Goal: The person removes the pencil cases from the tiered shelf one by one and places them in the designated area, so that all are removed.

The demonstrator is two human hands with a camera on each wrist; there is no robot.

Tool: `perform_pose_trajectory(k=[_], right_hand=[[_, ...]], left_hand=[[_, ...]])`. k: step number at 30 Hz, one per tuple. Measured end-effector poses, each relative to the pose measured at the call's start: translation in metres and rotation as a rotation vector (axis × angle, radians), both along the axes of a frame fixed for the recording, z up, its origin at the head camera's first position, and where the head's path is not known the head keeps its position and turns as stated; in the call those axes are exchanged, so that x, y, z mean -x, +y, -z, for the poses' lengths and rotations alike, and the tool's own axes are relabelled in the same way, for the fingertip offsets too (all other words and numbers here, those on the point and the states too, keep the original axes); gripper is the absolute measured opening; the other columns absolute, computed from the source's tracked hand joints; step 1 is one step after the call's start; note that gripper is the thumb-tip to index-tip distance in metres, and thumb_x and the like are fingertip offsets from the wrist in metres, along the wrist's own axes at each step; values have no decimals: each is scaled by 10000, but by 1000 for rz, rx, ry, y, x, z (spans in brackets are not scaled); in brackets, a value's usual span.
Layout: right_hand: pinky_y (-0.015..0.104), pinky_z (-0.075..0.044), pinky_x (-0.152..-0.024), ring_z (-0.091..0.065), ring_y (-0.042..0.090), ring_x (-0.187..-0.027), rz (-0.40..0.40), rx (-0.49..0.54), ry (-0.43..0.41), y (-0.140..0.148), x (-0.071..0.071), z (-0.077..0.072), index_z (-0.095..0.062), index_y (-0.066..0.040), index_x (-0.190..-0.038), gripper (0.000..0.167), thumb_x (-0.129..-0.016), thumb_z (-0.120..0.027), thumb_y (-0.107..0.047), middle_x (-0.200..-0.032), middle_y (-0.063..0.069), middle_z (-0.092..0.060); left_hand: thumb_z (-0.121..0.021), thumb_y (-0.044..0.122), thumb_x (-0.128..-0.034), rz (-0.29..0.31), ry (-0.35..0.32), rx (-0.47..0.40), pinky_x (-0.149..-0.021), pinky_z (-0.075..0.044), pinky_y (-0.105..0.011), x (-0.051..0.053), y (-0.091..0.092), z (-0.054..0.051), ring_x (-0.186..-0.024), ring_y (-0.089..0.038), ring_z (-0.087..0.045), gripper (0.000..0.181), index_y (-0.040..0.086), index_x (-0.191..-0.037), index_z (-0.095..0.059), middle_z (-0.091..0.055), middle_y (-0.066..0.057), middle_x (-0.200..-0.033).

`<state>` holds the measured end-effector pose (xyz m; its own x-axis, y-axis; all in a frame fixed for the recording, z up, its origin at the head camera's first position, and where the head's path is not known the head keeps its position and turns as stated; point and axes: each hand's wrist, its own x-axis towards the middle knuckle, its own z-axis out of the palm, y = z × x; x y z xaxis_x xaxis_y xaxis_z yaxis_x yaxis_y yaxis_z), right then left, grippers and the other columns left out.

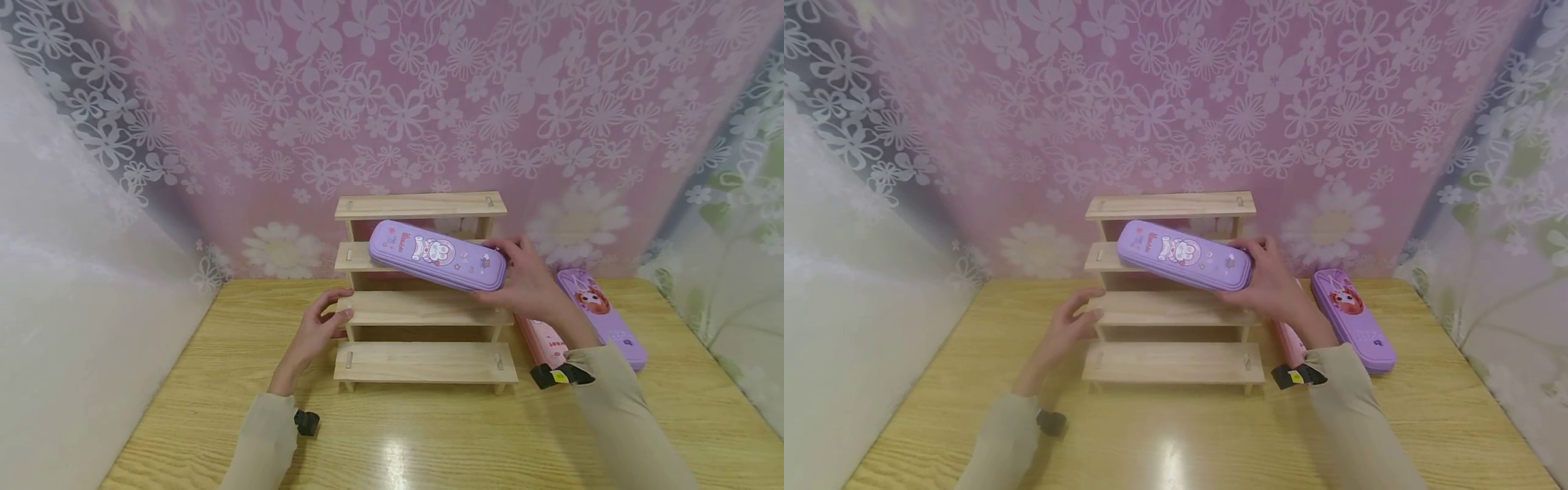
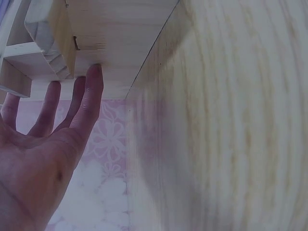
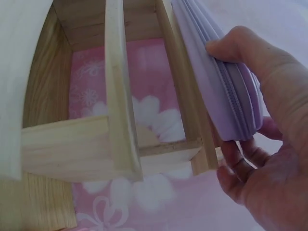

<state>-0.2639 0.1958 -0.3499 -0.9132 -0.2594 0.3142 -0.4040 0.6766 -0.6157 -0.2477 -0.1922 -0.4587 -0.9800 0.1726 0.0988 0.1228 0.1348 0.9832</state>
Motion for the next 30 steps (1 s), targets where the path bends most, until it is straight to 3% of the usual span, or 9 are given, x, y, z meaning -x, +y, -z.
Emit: perform_pose_trajectory(k=[5, 10, 17, 23, 30], right_hand=[[230, -462, -830, -563, 306, -1009, -10, 86, 65, 10, -9, 8, -557, -71, -1380, 818, -671, -959, -140, -1225, 173, -404], [23, -445, -859, -536, 129, -1035, -5, 202, 110, 20, -19, 16, -578, -82, -1377, 824, -649, -961, -44, -1255, 87, -406], [30, -486, -814, -561, 42, -972, 29, 321, 165, 40, -36, 24, -573, -55, -1400, 883, -608, -934, 96, -1234, -100, -373], [61, -528, -769, -594, 66, -950, 37, 389, 165, 64, -53, 30, -554, -17, -1400, 894, -599, -894, 189, -1239, -81, -384], [27, -500, -716, -605, -21, -839, 178, 352, 231, 96, -67, 37, -564, 2, -1386, 908, -564, -889, 209, -1184, -110, -390]], left_hand=[[-639, 260, -1029, 6, 15, -4, -888, -597, -574, 1, -1, 1, -1111, -251, -657, 407, 183, -1420, -560, -441, -106, -1538], [-633, 271, -1033, 13, 25, 1, -899, -592, -577, 0, -1, 0, -1129, -260, -653, 409, 191, -1426, -556, -448, -92, -1538], [-629, 273, -1035, 16, 18, 8, -908, -587, -581, 1, -1, 1, -1115, -251, -659, 417, 177, -1432, -548, -430, -114, -1550], [-633, 273, -1033, 17, 13, 2, -898, -583, -603, -1, 0, 0, -1102, -245, -659, 410, 185, -1425, -556, -419, -110, -1553], [-631, 293, -1034, 17, 20, 9, -891, -589, -588, 0, -2, 3, -1110, -258, -659, 411, 193, -1426, -557, -417, -98, -1556]])
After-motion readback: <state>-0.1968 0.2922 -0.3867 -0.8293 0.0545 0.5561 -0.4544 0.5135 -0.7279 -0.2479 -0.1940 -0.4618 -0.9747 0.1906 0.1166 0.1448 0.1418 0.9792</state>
